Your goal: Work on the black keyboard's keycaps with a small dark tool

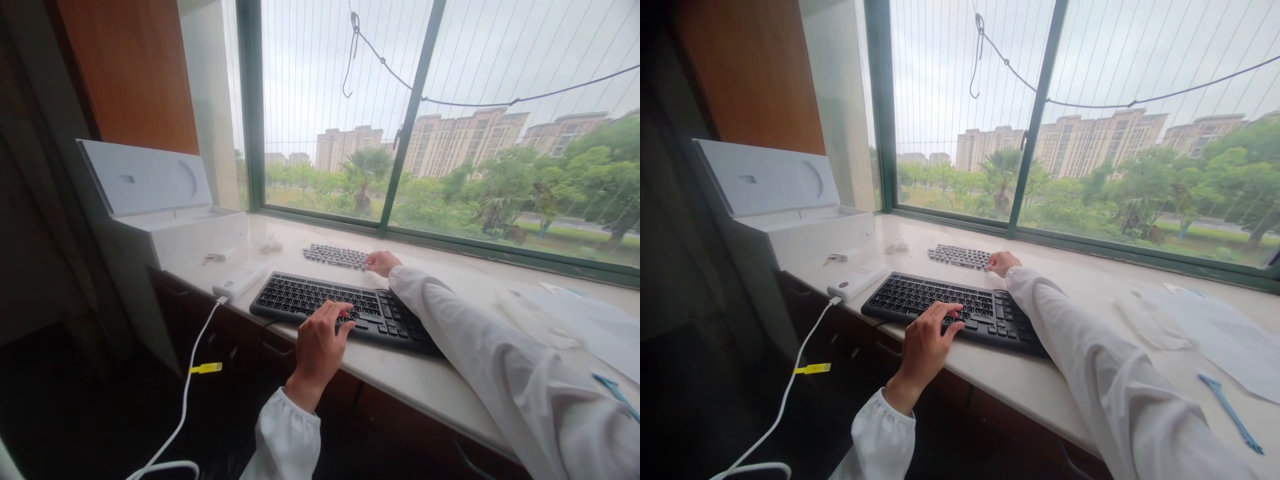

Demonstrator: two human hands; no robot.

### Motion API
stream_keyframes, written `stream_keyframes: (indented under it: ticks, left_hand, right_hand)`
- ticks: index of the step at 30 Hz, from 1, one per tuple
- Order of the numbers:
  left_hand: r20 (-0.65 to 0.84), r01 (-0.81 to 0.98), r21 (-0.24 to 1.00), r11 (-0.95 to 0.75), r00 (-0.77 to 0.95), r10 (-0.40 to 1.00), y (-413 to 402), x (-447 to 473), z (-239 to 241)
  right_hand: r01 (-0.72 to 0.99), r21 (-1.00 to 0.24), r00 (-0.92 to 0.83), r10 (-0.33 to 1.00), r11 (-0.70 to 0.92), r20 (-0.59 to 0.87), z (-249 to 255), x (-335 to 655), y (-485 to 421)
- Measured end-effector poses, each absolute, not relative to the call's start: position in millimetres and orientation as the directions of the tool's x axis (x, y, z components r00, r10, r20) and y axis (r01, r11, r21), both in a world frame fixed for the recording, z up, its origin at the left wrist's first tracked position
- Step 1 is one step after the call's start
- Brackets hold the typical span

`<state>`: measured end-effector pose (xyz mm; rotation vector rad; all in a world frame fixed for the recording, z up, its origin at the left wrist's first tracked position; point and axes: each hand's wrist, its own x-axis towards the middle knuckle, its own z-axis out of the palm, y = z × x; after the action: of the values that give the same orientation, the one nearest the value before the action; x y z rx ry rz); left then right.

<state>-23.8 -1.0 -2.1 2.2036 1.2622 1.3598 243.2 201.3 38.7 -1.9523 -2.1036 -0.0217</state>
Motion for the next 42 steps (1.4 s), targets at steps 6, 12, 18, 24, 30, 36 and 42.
stream_keyframes:
  ticks: [6,12,18,24,30,36,42]
  left_hand:
    - [0.581,0.540,0.615,-0.575,0.183,0.793,-1.2,-23.9,-1.2]
    - [0.576,0.540,0.621,-0.567,0.176,0.798,-2.1,-23.8,-1.5]
    - [0.579,0.537,0.622,-0.570,0.174,0.796,-4.0,-24.3,0.2]
    - [0.576,0.540,0.621,-0.568,0.177,0.798,-5.1,-24.3,2.0]
    - [0.585,0.537,0.622,-0.570,0.166,0.794,-4.2,-23.8,0.5]
    - [0.594,0.532,0.622,-0.575,0.158,0.789,-3.3,-23.6,-0.8]
    - [0.591,0.541,0.618,-0.570,0.159,0.791,-1.9,-23.6,-2.2]
  right_hand:
    - [0.976,-0.175,-0.096,0.976,0.131,0.195,34.5,246.1,202.5]
    - [0.971,-0.200,-0.070,0.958,0.129,0.277,31.0,255.6,206.9]
    - [0.984,-0.175,0.068,0.951,-0.015,0.301,31.6,288.1,211.3]
    - [0.974,-0.213,0.141,0.953,-0.084,0.269,25.0,305.4,209.3]
    - [0.972,-0.226,0.134,0.948,-0.068,0.289,16.9,311.1,214.4]
    - [0.976,-0.214,0.089,0.953,-0.027,0.288,16.2,313.0,220.4]
    - [0.963,-0.267,0.107,0.958,-0.033,0.265,17.6,312.3,220.0]
